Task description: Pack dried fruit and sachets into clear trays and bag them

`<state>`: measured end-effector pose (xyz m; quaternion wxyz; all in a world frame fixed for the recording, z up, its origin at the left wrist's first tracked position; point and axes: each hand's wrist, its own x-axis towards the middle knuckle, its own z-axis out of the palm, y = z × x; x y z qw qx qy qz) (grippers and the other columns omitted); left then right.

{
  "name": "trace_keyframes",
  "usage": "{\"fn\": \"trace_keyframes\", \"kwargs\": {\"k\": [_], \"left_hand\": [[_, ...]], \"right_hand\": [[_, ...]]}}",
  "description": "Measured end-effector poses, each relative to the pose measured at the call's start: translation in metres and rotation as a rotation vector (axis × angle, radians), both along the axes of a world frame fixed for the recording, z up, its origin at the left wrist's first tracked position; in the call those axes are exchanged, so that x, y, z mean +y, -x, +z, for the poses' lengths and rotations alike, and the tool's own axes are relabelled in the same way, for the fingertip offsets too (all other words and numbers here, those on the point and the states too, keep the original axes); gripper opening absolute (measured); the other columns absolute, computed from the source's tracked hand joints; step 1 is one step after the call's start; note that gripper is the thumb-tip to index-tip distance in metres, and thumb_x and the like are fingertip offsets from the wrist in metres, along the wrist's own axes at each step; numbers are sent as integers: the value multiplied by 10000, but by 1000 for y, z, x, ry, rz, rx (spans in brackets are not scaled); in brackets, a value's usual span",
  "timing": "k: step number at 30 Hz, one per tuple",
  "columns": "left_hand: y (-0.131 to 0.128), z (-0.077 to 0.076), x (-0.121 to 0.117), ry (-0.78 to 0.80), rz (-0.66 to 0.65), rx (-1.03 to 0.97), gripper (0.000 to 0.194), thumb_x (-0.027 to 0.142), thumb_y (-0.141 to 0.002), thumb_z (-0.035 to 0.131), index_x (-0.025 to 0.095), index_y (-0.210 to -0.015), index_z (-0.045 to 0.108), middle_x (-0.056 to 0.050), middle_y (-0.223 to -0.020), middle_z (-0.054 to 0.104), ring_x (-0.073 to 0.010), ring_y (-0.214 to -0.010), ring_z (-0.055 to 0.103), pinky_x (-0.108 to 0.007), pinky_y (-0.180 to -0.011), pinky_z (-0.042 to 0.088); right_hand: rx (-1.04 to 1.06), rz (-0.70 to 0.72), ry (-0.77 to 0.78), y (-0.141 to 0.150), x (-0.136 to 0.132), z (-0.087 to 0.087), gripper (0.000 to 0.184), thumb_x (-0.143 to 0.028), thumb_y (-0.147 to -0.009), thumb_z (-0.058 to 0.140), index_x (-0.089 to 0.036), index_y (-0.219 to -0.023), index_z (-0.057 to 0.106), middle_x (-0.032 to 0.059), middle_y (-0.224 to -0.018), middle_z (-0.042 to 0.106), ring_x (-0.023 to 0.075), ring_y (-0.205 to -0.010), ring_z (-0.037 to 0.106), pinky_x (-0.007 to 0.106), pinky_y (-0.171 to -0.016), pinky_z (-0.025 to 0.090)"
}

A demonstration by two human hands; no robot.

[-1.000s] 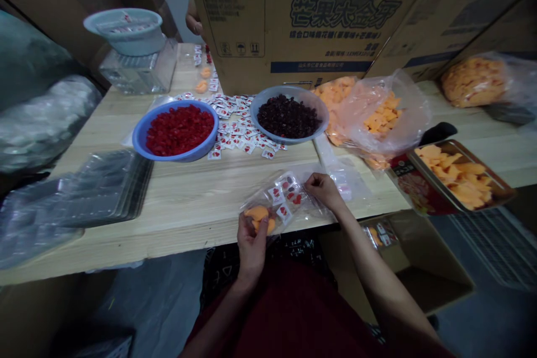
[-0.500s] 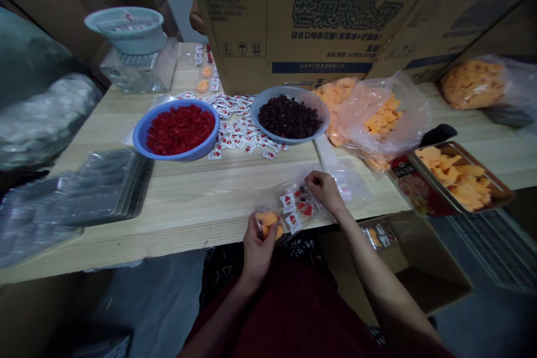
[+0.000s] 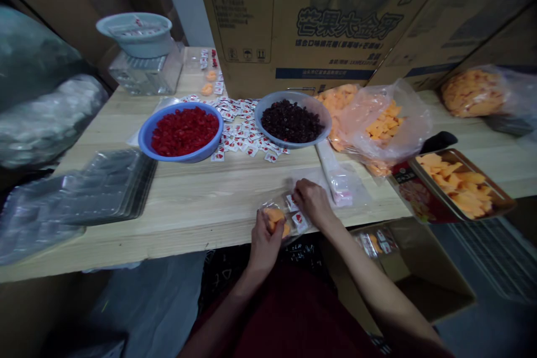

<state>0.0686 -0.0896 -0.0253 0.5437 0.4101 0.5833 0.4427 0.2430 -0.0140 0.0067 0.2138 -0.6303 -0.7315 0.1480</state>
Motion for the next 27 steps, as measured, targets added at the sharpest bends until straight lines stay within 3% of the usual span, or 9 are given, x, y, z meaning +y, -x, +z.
{"fn": "trace_keyframes", "kwargs": {"k": [3,8,10,12,15,21,24,27], "left_hand": [[-9,-11,1,56,41,-99,426,420,-768,741,195,-1095,586,-59,-910,705,-233,-838,679,-361,-778,553],[-6,-17,3,134,9,-267,496,501,-804,702,204,-1163,533,-88,-1080,694,-230,-961,689,-383,-840,567],[6,-12,5,156,-118,-292,495,506,-825,684,208,-1197,548,-101,-1153,681,-232,-1046,669,-379,-881,560],[21,-4,7,178,-347,-287,445,484,-831,688,217,-1177,607,-104,-1166,684,-239,-1078,655,-375,-888,560],[36,7,11,235,-581,-307,375,453,-815,716,218,-1104,672,-101,-1115,698,-239,-1008,672,-366,-818,582],[26,16,13,292,-418,-336,408,450,-733,797,177,-1000,653,-47,-881,710,-165,-772,695,-310,-736,585],[24,12,13,258,-341,-328,383,437,-705,819,170,-917,644,-26,-826,718,-139,-711,688,-277,-711,575],[28,3,11,210,-262,-253,364,450,-701,816,160,-794,617,-8,-695,702,-117,-580,650,-212,-568,524]], "right_hand": [[-81,23,-36,13,-17,-7,146,-161,-910,493,-199,-790,567,53,-811,602,182,-745,555,266,-664,363],[-79,-152,-69,-3,-60,-21,124,-165,-913,493,-183,-1000,580,78,-927,592,225,-834,559,301,-703,411],[-69,-193,-62,-13,-78,-22,144,-158,-943,452,-194,-982,585,72,-904,587,222,-807,552,310,-691,410],[-25,-201,-68,-21,-90,-21,181,-156,-971,416,-202,-959,590,75,-907,588,225,-822,555,323,-712,419],[67,-145,-86,-20,-96,-16,214,-143,-982,392,-205,-957,596,88,-932,593,234,-852,558,341,-742,440],[253,40,-54,18,-94,-6,237,-115,-975,376,-214,-893,575,67,-861,566,217,-804,543,329,-706,447],[367,102,-65,36,-97,-1,237,-127,-986,371,-216,-893,569,64,-869,572,206,-802,546,318,-695,448],[477,120,-59,44,-101,1,223,-142,-994,386,-216,-902,575,56,-872,584,196,-806,556,317,-720,464]]}}
